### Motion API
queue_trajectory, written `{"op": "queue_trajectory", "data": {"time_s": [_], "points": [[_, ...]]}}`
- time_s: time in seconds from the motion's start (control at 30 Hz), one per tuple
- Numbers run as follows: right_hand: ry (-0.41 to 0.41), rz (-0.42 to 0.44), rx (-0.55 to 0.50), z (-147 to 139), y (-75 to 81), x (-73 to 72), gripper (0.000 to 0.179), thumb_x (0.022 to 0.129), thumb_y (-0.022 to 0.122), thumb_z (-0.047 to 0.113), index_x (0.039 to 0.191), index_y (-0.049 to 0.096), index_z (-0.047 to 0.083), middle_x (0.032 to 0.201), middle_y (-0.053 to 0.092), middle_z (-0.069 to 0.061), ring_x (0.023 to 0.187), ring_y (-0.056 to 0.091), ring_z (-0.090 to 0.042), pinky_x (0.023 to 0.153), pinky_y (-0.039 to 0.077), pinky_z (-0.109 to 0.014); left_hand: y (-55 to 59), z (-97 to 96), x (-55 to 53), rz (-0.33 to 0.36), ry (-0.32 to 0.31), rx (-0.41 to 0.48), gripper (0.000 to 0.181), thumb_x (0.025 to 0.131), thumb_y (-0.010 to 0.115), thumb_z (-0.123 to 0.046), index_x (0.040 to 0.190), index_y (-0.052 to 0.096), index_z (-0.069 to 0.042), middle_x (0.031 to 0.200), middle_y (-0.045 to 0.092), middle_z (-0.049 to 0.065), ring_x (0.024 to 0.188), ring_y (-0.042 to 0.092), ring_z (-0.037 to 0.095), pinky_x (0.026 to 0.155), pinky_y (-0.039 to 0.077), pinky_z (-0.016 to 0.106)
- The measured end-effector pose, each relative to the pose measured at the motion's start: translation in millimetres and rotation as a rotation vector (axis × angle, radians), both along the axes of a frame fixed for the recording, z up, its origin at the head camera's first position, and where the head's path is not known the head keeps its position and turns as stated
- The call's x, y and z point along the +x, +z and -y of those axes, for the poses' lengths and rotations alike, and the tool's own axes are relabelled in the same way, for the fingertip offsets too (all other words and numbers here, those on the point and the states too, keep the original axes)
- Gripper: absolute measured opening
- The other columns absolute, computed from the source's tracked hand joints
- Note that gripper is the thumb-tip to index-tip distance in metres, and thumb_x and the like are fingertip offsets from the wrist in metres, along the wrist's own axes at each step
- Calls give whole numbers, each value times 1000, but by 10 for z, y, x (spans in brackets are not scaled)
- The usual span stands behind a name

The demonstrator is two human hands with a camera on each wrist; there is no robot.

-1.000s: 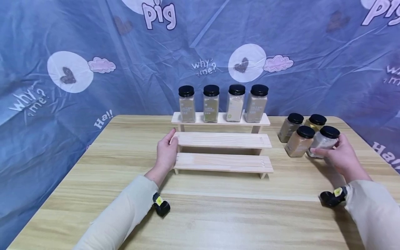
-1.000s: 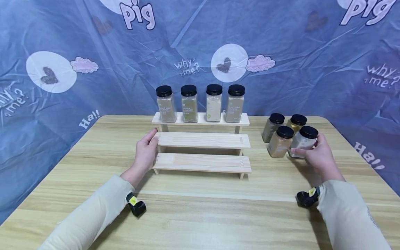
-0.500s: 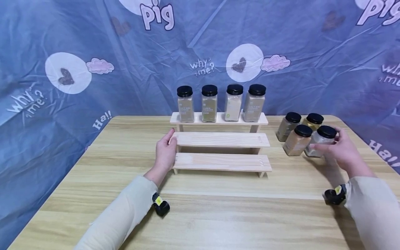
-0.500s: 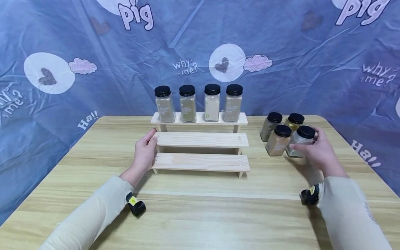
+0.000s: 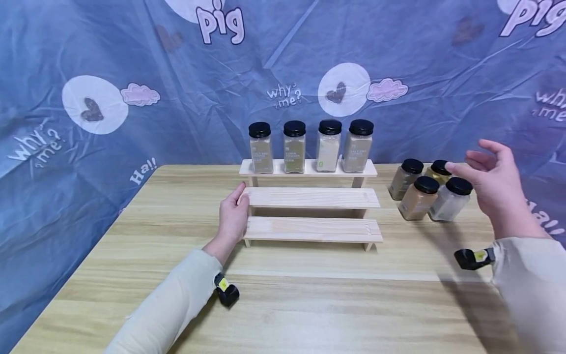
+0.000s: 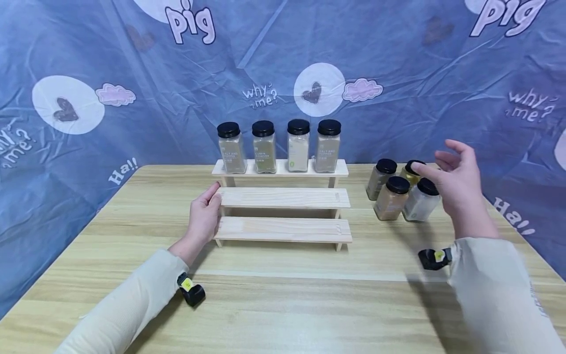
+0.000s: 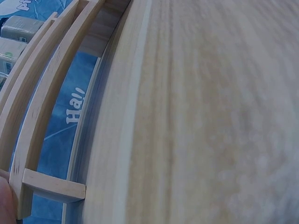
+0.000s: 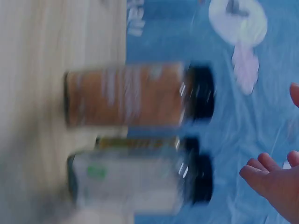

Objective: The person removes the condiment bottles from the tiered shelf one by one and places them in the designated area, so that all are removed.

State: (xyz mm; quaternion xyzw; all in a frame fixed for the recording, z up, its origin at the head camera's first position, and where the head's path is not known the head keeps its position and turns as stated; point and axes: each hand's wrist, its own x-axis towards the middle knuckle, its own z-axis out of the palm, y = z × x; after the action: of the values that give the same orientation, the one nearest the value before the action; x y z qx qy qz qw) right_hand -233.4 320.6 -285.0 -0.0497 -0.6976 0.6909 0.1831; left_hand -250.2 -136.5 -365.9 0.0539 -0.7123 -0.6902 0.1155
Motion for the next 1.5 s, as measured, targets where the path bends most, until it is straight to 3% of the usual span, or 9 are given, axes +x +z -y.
{"op": "queue_trajectory", "data": {"time_s": [0.2, 0.3, 0.43, 0.53, 0.9, 1.5], "points": [[95, -94, -34, 414, 108, -48, 59, 78, 70, -1, 122, 40, 24, 109, 49, 8, 103, 48, -5, 73, 44, -5, -5, 2, -3, 25, -12, -4, 45, 94, 43, -10, 139, 42, -8, 144, 38, 8, 37, 33, -1, 35, 31, 14], [105, -81, 28, 636, 159, -93, 61, 79, 71, 4, 127, 39, 22, 113, 49, 8, 112, 47, -12, 83, 44, -9, 12, 8, 1, 19, -7, -11, 44, 94, 44, -11, 139, 43, -9, 144, 39, 9, 37, 33, -1, 34, 30, 15], [86, -15, 212, 921, 214, -157, 68, 82, 71, 20, 138, 33, 24, 128, 46, 3, 125, 41, -20, 103, 37, -24, 22, 19, -4, 11, -2, -15, 44, 94, 44, -11, 138, 43, -8, 144, 39, 8, 37, 32, -2, 35, 30, 13], [90, 1, 294, 1107, 223, -210, 73, 82, 70, 28, 142, 29, 24, 138, 41, -6, 127, 39, -23, 106, 35, -36, 13, 24, -3, 19, -6, -14, 45, 94, 43, -11, 139, 42, -8, 145, 38, 8, 37, 32, -1, 36, 30, 13], [164, -53, 319, 1466, 96, -386, 79, 81, 71, 19, 144, 23, 12, 141, 35, -16, 130, 37, -31, 106, 35, -42, 1, 14, 31, 30, -29, 21, 44, 96, 42, -12, 140, 41, -11, 146, 37, 7, 36, 32, -1, 33, 29, 15], [-12, -121, 354, 1619, -109, -533, 79, 76, 76, 18, 141, 31, 27, 126, 50, -15, 114, 53, -28, 94, 45, -37, -12, 18, 10, 13, -24, -5, 44, 96, 43, -12, 139, 41, -9, 146, 36, 9, 36, 30, -1, 34, 29, 14]]}}
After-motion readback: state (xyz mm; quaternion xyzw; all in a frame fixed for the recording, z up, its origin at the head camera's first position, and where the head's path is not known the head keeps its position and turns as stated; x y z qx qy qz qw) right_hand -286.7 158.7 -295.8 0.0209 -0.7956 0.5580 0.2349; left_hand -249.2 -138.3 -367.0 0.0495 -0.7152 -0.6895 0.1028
